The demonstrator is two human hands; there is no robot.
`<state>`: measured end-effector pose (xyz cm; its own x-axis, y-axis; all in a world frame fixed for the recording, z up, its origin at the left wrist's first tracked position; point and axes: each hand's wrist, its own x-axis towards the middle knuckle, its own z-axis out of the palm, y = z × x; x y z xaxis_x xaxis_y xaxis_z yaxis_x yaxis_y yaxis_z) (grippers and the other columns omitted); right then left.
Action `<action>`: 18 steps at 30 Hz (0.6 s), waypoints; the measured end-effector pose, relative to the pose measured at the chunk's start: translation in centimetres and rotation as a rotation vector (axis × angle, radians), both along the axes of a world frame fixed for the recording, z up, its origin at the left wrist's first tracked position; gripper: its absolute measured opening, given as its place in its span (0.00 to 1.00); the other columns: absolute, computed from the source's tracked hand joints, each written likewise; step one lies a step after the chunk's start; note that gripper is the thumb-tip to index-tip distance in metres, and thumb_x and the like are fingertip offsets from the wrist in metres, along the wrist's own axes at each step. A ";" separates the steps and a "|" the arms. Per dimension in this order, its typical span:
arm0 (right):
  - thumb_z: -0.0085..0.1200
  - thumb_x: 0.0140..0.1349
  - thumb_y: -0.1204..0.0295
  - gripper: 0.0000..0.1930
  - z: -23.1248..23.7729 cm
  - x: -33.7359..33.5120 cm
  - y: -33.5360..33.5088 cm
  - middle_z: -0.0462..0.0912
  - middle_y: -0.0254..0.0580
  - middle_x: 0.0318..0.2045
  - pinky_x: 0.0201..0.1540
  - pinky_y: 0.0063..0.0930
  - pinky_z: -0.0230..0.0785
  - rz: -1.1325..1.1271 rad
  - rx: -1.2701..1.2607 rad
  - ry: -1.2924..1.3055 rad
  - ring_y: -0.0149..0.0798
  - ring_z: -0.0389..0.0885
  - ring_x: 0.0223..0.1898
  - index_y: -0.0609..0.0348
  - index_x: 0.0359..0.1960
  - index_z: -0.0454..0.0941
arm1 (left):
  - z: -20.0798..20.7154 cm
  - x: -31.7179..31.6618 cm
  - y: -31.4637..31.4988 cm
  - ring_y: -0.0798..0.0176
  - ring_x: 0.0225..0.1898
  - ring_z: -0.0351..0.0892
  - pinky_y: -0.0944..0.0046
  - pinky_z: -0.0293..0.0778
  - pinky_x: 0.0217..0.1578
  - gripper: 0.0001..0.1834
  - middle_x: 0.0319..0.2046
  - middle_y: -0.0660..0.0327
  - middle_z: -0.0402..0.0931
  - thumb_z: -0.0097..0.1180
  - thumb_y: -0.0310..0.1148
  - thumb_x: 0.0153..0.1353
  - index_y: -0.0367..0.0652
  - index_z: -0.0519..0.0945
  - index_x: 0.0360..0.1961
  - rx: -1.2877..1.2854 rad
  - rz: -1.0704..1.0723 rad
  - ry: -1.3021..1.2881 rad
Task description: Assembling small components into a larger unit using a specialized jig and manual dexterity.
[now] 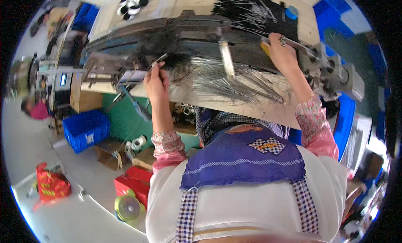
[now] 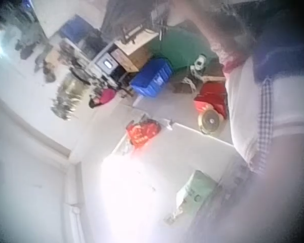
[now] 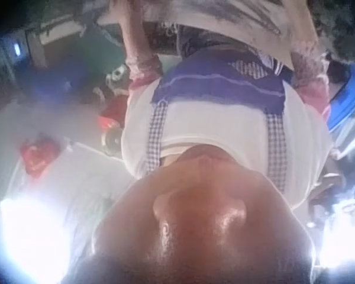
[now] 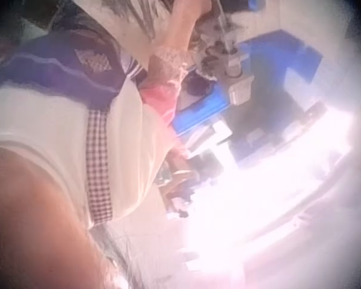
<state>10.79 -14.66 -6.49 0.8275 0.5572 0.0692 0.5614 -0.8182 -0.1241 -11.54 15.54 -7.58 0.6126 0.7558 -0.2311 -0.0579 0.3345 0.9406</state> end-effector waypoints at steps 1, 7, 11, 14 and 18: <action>0.49 0.61 0.71 0.12 0.0 -0.2 -0.5 0.80 0.55 0.28 0.29 0.50 0.72 0.058 -0.007 -0.021 0.56 0.81 0.29 0.61 0.45 0.69 | -0.2 0.2 -0.7 0.76 0.12 0.52 0.72 0.46 0.11 0.12 0.14 0.70 0.59 0.49 0.36 0.67 0.36 0.75 0.32 -0.058 0.054 -0.045; 0.52 0.61 0.61 0.14 4.9 -6.3 -5.1 0.77 0.52 0.28 0.30 0.45 0.72 0.312 0.320 0.048 0.54 0.79 0.31 0.60 0.32 0.67 | 6.2 3.6 -12.1 0.77 0.15 0.53 0.75 0.48 0.12 0.14 0.15 0.70 0.59 0.42 0.37 0.71 0.41 0.71 0.30 0.300 -0.144 -0.364; 0.55 0.60 0.65 0.12 6.4 -7.4 -6.0 0.77 0.53 0.27 0.30 0.45 0.70 0.362 0.252 0.133 0.56 0.78 0.31 0.60 0.31 0.68 | 9.5 10.2 -17.3 0.76 0.12 0.54 0.73 0.48 0.12 0.16 0.13 0.72 0.57 0.46 0.41 0.69 0.38 0.71 0.30 -0.135 -1.073 -0.229; 0.54 0.61 0.64 0.12 7.6 -8.3 -7.2 0.76 0.53 0.20 0.29 0.46 0.69 0.269 0.116 0.310 0.58 0.78 0.26 0.60 0.33 0.70 | 6.5 12.7 -17.8 0.76 0.12 0.53 0.72 0.48 0.12 0.16 0.14 0.73 0.56 0.48 0.42 0.67 0.40 0.71 0.30 -0.366 -0.985 -0.098; 0.52 0.58 0.72 0.07 8.2 -7.6 -9.9 0.76 0.52 0.22 0.30 0.47 0.69 0.462 0.300 0.246 0.57 0.78 0.29 0.57 0.36 0.69 | 5.9 12.7 -17.1 0.75 0.11 0.53 0.71 0.48 0.12 0.15 0.14 0.73 0.57 0.46 0.41 0.69 0.42 0.71 0.30 -0.306 -0.606 -0.115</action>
